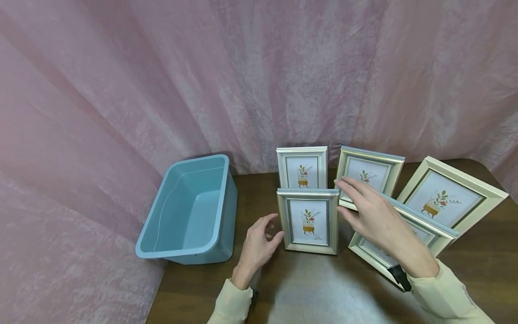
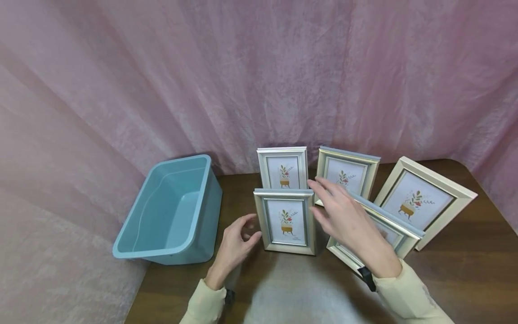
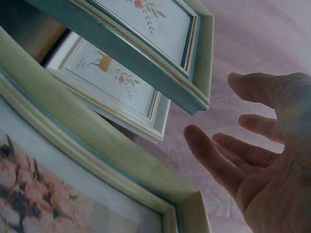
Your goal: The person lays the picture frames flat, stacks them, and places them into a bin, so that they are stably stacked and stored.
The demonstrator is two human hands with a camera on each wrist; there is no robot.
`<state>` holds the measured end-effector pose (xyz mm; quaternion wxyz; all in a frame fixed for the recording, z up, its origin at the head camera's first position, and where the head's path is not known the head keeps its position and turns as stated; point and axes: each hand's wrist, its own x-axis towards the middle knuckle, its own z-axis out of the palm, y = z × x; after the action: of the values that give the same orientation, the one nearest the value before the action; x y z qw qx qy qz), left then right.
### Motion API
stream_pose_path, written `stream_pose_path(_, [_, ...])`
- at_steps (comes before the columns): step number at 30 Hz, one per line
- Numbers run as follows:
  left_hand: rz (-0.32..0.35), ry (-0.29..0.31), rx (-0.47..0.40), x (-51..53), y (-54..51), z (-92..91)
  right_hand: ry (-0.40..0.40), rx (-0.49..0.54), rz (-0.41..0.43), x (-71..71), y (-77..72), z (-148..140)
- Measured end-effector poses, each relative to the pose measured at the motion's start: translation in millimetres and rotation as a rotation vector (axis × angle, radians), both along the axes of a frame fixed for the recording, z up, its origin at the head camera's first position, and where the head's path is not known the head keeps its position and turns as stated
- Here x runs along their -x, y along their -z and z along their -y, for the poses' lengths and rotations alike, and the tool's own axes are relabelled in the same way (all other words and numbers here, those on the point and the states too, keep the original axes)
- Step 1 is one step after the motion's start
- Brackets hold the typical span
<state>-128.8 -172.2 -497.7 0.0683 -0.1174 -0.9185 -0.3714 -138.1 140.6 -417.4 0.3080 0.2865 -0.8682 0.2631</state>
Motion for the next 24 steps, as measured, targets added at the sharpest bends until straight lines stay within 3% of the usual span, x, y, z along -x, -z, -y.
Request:
stream_pose_path(4, [0.017,0.019,-0.022,1.4,3.6,-2.0,0.017,-0.007,0.104,4.6,-0.9,4])
stream_pose_path(8, [0.026,0.006,-0.037,1.1,8.8,-4.2,0.030,0.002,0.242,6.7,-1.7,8])
stream_pose_path(11, [0.054,-0.003,-0.051,1.2,13.0,-5.0,0.021,0.017,0.295,8.2,-0.9,10])
stream_pose_path(15, [0.094,0.017,-0.025,0.8,18.3,-4.3,0.004,0.032,0.296,8.9,5.0,12])
stream_pose_path(19, [0.133,0.049,-0.004,1.5,21.1,-3.5,0.001,0.043,0.245,10.6,12.2,14])
stream_pose_path(24, [0.146,0.060,-0.023,2.6,25.7,-4.3,-0.003,0.056,0.214,11.6,18.6,16])
